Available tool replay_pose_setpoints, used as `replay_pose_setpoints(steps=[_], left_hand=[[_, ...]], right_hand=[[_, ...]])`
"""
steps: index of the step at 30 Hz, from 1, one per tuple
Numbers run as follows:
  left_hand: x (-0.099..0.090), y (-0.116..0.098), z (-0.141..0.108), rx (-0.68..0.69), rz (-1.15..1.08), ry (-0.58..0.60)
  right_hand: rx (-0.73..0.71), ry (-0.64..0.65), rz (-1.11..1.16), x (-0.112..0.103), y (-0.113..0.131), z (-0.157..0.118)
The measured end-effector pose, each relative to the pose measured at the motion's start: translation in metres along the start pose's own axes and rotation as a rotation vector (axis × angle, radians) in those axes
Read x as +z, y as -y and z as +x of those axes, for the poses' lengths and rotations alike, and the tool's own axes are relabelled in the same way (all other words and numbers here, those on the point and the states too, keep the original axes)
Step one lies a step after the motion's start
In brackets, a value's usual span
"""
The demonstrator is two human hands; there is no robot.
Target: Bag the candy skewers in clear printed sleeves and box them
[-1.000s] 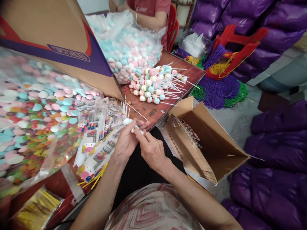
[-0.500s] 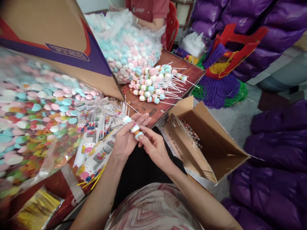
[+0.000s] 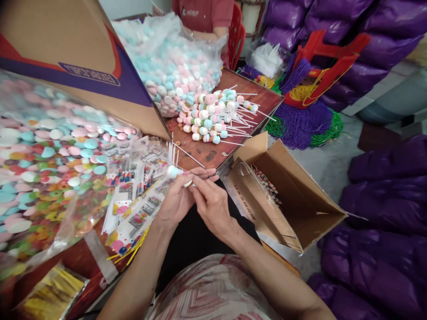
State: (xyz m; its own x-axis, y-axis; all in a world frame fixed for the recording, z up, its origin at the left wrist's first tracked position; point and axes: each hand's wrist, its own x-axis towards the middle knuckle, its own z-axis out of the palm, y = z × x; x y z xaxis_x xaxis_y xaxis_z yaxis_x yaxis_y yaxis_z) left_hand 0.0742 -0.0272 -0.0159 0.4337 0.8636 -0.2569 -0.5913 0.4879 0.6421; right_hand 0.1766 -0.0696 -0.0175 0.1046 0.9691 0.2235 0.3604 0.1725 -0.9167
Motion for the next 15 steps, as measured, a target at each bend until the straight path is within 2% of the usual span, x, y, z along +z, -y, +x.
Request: replay_pose_setpoints(steps=[4,6,9,11,15], left_hand=[[-0.003,-0.005,-0.001,-0.089,0.042,0.001],[-0.002,-0.011,0.001,-0.03,0.038,-0.096],[0.0,-0.019,0.006,0.159,-0.019,-0.283],[0.002,-0.022,0.01,0.23,-0.032,-0.299],[0.004,-0.019,0.013,0.253,0.014,-0.264]], right_hand=[[0.149,0.008,0.236,-0.005,-0.004,0.008],[0.165,0.006,0.276,-0.007,-0.006,0.009],[0.162,0.014,0.261,-0.008,-0.007,0.007],[0.159,0.037,0.235,-0.007,-0.007,0.006],[0.159,0.092,0.162,-0.007,-0.004,0.006]])
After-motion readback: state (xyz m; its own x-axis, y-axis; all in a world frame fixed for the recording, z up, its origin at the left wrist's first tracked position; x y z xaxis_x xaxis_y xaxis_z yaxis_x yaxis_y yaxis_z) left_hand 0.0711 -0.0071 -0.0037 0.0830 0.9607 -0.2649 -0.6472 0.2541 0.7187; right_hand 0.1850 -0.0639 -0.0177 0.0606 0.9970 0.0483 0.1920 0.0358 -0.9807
